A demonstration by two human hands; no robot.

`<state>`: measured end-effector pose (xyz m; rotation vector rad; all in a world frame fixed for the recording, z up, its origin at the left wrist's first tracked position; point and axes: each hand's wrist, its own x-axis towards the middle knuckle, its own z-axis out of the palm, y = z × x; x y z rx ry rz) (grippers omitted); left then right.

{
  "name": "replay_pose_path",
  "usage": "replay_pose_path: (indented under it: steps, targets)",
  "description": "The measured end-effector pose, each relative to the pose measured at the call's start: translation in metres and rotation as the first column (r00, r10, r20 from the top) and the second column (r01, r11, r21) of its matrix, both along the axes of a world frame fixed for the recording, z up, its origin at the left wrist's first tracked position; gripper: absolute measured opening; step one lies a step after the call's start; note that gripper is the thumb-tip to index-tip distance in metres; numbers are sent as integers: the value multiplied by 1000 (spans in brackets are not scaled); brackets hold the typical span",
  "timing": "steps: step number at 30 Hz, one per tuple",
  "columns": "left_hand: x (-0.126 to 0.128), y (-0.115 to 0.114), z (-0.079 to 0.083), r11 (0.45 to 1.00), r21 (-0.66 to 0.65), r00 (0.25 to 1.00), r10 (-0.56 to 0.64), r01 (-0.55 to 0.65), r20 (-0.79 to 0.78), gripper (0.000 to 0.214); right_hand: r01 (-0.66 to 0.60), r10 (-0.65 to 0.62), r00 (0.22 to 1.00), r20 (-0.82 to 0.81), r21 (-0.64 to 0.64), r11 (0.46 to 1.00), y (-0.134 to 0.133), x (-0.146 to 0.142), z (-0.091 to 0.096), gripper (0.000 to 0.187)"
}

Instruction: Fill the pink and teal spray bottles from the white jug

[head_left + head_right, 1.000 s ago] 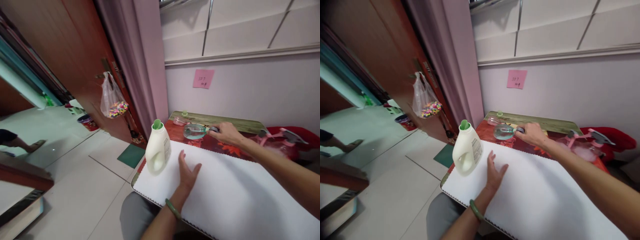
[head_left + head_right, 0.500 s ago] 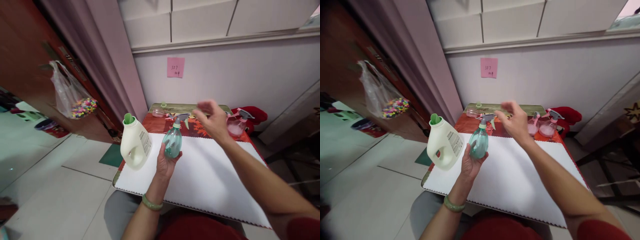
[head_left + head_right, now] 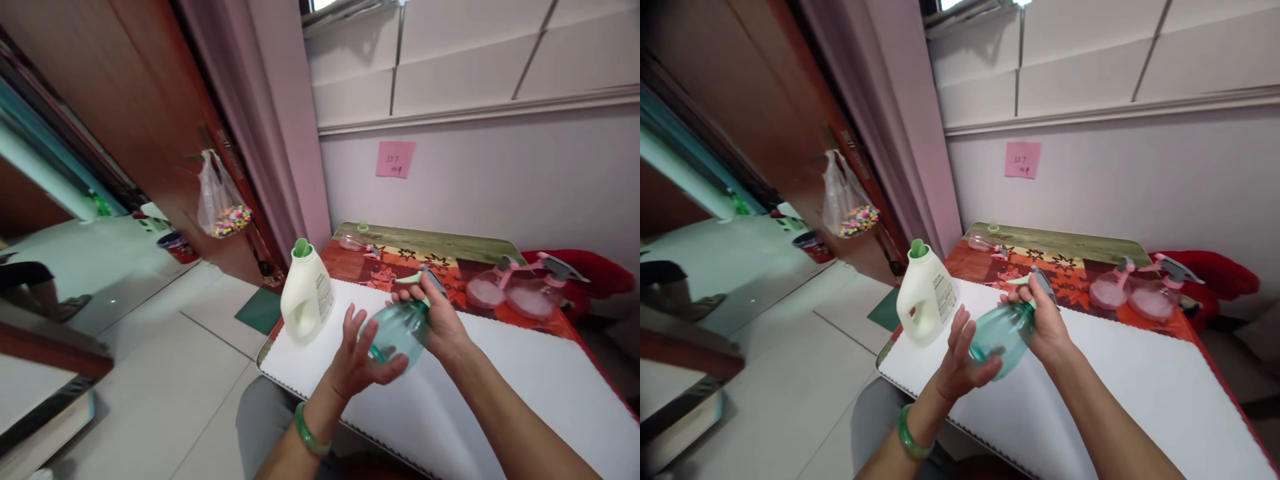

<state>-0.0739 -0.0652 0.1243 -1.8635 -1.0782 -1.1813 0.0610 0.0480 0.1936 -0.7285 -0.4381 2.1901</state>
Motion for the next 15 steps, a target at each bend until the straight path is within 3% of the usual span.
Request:
replay_pose_path:
  steps: [4, 6, 8, 9, 10, 11, 12, 13, 14, 15]
  targets:
    - [-2, -3, 9, 1000, -24, 999, -1, 0, -49, 57, 20, -18, 998, 62, -25, 999, -4, 8, -6, 51]
    - [1, -5, 10, 996, -72, 998, -58, 57, -12, 59, 25, -26, 996, 83, 9, 1000, -5, 12, -7, 50]
    - [6, -8, 7, 977, -143, 975, -135, 161, 176, 69, 28, -34, 996, 80, 67, 997, -7, 14, -6, 50]
    - [9, -9, 5, 951, -194, 920, -159, 240, 360, 78, 33, -41, 996, 73, 109, 993, -9, 14, -6, 51]
    - [13, -10, 2, 906, -241, 796, -151, 349, 586, 87, 41, -53, 996, 68, 159, 986, -11, 15, -5, 52]
    - [17, -10, -1, 817, -273, 584, -94, 508, 806, 93, 50, -66, 996, 67, 217, 975, -12, 16, -5, 53]
    - [20, -9, -3, 679, -259, 332, 23, 687, 943, 95, 57, -80, 994, 71, 282, 958, -14, 17, -5, 54]
    - [22, -8, -6, 501, -195, 125, 170, 843, 978, 95, 53, -87, 993, 82, 349, 936, -16, 18, -5, 54]
    - [24, -7, -8, 293, -101, 5, 313, 951, 950, 99, 37, -85, 992, 98, 412, 910, -17, 19, -6, 55]
    - [25, -6, -10, 92, -1, -39, 425, 996, 904, 111, 14, -76, 991, 113, 464, 886, -18, 20, -6, 56]
